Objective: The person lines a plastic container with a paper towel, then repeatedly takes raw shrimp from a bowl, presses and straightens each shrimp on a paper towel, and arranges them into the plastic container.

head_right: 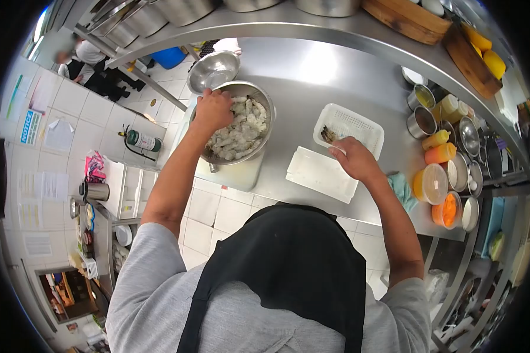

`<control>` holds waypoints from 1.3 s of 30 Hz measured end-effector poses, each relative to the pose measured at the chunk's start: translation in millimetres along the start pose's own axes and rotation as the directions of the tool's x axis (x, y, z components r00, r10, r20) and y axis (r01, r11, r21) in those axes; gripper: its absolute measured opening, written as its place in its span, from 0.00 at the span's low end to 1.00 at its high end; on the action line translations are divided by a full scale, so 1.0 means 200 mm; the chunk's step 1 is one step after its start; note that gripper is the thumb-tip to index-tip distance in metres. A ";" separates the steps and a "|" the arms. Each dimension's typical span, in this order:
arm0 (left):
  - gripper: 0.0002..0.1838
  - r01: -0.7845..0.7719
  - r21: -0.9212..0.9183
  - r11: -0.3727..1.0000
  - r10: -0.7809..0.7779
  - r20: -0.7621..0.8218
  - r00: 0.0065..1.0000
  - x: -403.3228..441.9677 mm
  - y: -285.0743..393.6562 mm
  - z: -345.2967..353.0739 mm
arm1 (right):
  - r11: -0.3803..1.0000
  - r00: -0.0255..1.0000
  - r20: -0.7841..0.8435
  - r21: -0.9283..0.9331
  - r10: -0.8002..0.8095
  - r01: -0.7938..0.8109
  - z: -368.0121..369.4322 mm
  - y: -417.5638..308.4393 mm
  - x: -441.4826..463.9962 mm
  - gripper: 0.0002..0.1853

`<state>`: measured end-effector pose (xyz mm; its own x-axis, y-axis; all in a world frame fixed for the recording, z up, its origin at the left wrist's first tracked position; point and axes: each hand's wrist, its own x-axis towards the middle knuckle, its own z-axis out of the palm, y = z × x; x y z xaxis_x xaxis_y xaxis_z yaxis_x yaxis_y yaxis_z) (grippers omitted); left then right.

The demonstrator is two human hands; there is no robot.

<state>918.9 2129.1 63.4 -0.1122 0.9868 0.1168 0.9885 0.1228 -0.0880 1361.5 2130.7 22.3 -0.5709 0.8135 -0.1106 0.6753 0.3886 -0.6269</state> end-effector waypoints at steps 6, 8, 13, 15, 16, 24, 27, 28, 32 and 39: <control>0.20 -0.004 0.000 1.000 0.004 0.212 0.977 0.04 -0.02 -0.05 | 0.997 0.996 -0.056 -0.042 0.065 -0.068 0.09 0.07 -0.11 0.28; 0.18 0.007 -0.001 1.000 -0.007 0.177 0.984 0.04 -0.04 -0.05 | 0.994 0.994 -0.081 -0.071 0.076 -0.082 0.09 0.07 -0.14 0.28; 0.16 0.052 -0.211 0.976 -0.053 -0.001 0.999 -0.05 -0.14 -0.14 | 0.997 0.987 -0.140 0.025 0.078 -0.076 0.06 -0.02 -0.20 0.27; 0.15 0.093 -0.399 0.912 -0.111 -0.021 0.994 -0.12 -0.15 -0.26 | 0.990 0.988 -0.121 0.115 0.092 -0.078 0.06 -0.08 -0.22 0.26; 0.14 0.126 -0.557 0.821 -0.136 0.024 0.990 -0.15 -0.13 -0.32 | 0.980 0.990 -0.090 0.180 0.107 -0.089 0.07 -0.11 -0.22 0.26; 0.09 0.351 -0.849 -0.394 0.206 0.290 0.934 -0.43 0.52 -0.32 | 0.122 0.982 0.180 0.975 0.063 -0.187 0.16 -0.48 -0.09 0.26; 0.15 0.482 -0.728 -0.488 0.237 0.421 0.875 -0.54 0.77 -0.08 | -0.074 0.974 0.179 0.983 0.136 -0.171 0.20 -0.41 -0.12 0.20; 0.19 0.519 -0.697 -0.494 0.233 0.469 0.852 -0.58 0.81 0.04 | 0.012 0.948 0.190 0.980 0.255 -0.199 0.22 -0.37 -0.13 0.14; 0.33 0.721 -0.631 -0.287 0.224 0.687 0.691 -0.76 0.74 0.41 | 0.285 0.860 0.215 0.883 0.463 -0.374 0.30 -0.12 -0.15 0.14; 0.35 0.130 -0.990 0.045 0.360 0.138 0.923 -0.66 0.85 0.58 | 0.253 0.887 0.234 0.901 0.398 -0.352 0.45 0.02 -0.18 0.16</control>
<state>1090.9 2033.0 -81.4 0.2380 0.9694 -0.0601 0.1302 0.0294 0.9910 1341.9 2063.7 -45.8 -0.3467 0.7749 -0.5285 -0.0495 -0.5778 -0.8147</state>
